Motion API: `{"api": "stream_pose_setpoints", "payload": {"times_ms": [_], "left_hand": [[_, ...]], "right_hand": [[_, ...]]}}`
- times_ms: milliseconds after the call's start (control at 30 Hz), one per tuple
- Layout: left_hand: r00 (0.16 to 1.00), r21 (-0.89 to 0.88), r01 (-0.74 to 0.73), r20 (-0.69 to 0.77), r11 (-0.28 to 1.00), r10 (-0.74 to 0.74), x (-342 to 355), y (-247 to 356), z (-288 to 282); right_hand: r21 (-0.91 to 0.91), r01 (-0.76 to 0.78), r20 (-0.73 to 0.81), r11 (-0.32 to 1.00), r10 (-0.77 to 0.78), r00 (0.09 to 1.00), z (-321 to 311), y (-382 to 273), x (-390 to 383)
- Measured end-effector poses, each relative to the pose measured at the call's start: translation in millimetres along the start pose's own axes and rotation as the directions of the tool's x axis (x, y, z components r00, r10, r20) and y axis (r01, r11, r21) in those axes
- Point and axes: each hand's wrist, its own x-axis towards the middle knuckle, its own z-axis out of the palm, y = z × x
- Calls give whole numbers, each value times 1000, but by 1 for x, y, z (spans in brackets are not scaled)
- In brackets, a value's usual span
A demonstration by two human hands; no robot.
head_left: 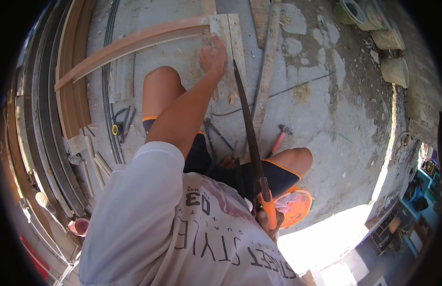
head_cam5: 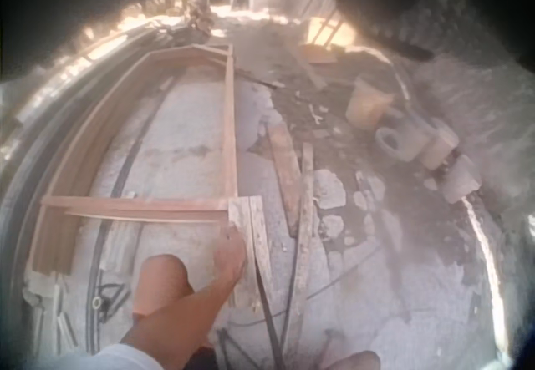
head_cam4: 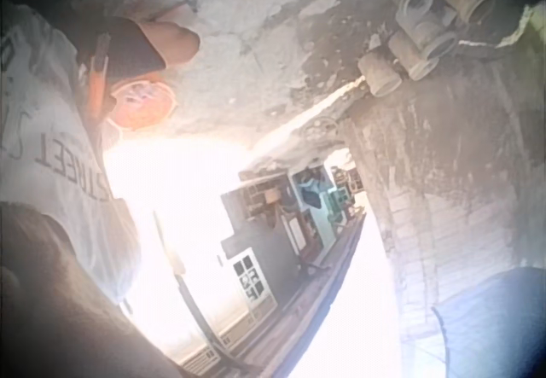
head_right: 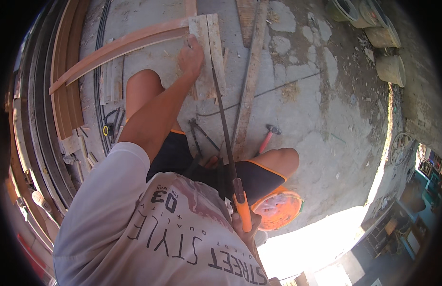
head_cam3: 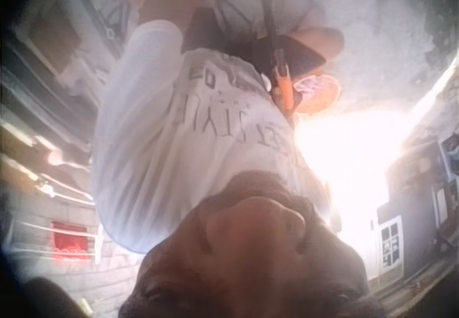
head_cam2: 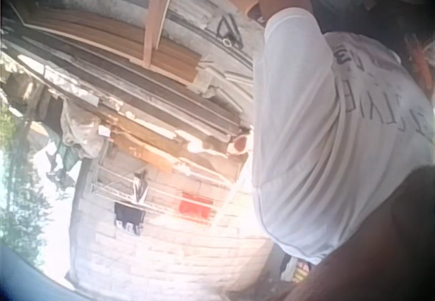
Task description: The person kneels on a concrete floor and uses a hand saw to cut a piece of light-colored wood. They hold the wood steady with one hand and saw with the other, occasionally pausing to adjust the wood or inspect the cut.
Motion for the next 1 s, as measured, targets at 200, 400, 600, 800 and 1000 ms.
{"api": "stream_pose_setpoints", "payload": {"times_ms": [200,400,600,800,1000], "left_hand": [[996,-27,-17,89,999,20,-6,5,-1],[1000,-8,-15,20,1000,16,2,1,-2],[999,7,-14,45,1000,13,5,-5,-7],[999,-35,-45,27,998,46,-2,2,4],[1000,-35,-22,-8,999,22,9,-5,3]], "right_hand": [[87,-22,113,996,13,993,58,24,129],[-9,-22,128,1000,23,992,74,2,142],[-15,92,34,996,-92,995,0,39,-6],[108,94,130,990,-108,986,69,80,147],[72,28,107,997,-36,994,30,85,58]]}}
